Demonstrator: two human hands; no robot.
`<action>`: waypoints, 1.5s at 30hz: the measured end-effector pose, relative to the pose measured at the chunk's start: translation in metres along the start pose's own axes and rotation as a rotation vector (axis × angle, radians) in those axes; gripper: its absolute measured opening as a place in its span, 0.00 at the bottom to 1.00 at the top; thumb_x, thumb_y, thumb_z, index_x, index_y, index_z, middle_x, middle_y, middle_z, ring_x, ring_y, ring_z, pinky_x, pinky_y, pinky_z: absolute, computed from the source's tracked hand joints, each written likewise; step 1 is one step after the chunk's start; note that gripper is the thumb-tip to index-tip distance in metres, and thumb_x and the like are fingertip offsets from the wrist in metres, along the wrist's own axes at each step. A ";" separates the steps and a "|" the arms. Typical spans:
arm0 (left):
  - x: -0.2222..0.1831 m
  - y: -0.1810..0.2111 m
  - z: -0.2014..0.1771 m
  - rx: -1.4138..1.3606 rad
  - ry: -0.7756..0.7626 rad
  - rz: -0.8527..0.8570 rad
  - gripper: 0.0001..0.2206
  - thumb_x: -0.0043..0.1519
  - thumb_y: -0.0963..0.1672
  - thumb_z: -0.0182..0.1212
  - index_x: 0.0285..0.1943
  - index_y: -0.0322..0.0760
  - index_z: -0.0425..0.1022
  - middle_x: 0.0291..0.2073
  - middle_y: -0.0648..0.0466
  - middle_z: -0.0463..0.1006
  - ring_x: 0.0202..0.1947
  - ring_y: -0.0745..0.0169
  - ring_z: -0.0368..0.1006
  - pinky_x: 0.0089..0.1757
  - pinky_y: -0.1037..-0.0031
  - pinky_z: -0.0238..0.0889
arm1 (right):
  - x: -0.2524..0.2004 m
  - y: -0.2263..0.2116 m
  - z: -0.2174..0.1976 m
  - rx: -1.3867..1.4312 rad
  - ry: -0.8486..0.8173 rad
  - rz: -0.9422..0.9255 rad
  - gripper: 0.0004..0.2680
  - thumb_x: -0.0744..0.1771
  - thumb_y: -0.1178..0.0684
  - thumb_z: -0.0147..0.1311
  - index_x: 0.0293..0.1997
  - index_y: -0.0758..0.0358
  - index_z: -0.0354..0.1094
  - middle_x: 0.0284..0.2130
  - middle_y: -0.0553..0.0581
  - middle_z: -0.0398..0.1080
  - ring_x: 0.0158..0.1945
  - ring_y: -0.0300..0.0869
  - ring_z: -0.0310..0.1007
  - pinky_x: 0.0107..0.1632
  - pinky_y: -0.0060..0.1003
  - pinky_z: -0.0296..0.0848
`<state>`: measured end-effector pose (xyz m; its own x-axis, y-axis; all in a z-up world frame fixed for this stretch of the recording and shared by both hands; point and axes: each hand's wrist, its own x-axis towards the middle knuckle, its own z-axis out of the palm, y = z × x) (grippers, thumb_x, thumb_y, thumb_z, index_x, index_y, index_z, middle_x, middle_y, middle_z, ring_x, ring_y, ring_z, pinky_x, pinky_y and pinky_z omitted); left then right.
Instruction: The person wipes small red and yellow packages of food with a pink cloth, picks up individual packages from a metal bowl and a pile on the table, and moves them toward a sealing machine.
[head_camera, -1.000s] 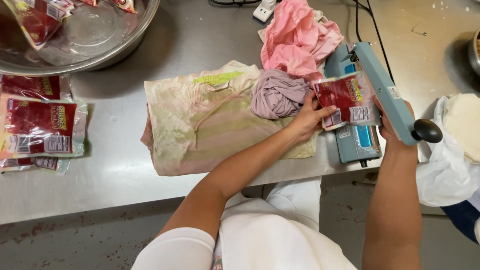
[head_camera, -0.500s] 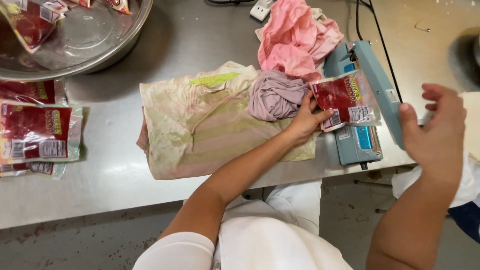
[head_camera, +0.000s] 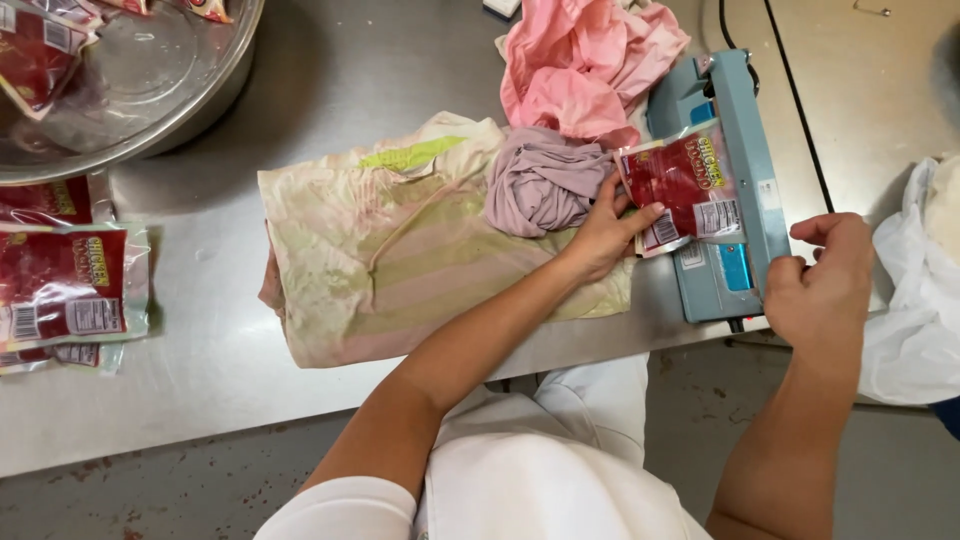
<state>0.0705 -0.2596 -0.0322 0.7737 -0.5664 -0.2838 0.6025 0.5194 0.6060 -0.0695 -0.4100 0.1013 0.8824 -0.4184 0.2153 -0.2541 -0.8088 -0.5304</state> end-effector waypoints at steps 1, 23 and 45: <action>0.002 0.001 0.001 0.006 0.010 0.005 0.45 0.51 0.42 0.67 0.79 0.41 0.44 0.63 0.38 0.67 0.60 0.46 0.68 0.53 0.54 0.71 | 0.000 -0.002 0.000 0.001 0.004 0.009 0.11 0.64 0.62 0.40 0.51 0.72 0.59 0.50 0.66 0.60 0.56 0.54 0.63 0.40 0.47 0.63; -0.006 0.011 0.006 0.014 -0.024 0.011 0.43 0.49 0.41 0.70 0.75 0.38 0.49 0.60 0.37 0.70 0.56 0.47 0.72 0.51 0.55 0.73 | -0.009 0.011 0.014 -0.064 0.258 -0.080 0.04 0.63 0.64 0.43 0.37 0.66 0.60 0.36 0.60 0.63 0.45 0.53 0.59 0.40 0.50 0.60; -0.005 0.013 0.008 -0.006 0.012 -0.010 0.38 0.55 0.45 0.67 0.75 0.45 0.51 0.57 0.39 0.74 0.49 0.41 0.77 0.36 0.49 0.78 | -0.008 -0.005 0.013 -0.027 0.175 0.138 0.02 0.66 0.59 0.42 0.38 0.56 0.58 0.26 0.49 0.64 0.27 0.45 0.62 0.35 0.46 0.61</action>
<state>0.0730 -0.2554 -0.0177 0.7697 -0.5643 -0.2985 0.6115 0.5174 0.5987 -0.0705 -0.3972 0.0916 0.7571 -0.5892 0.2823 -0.3799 -0.7486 -0.5434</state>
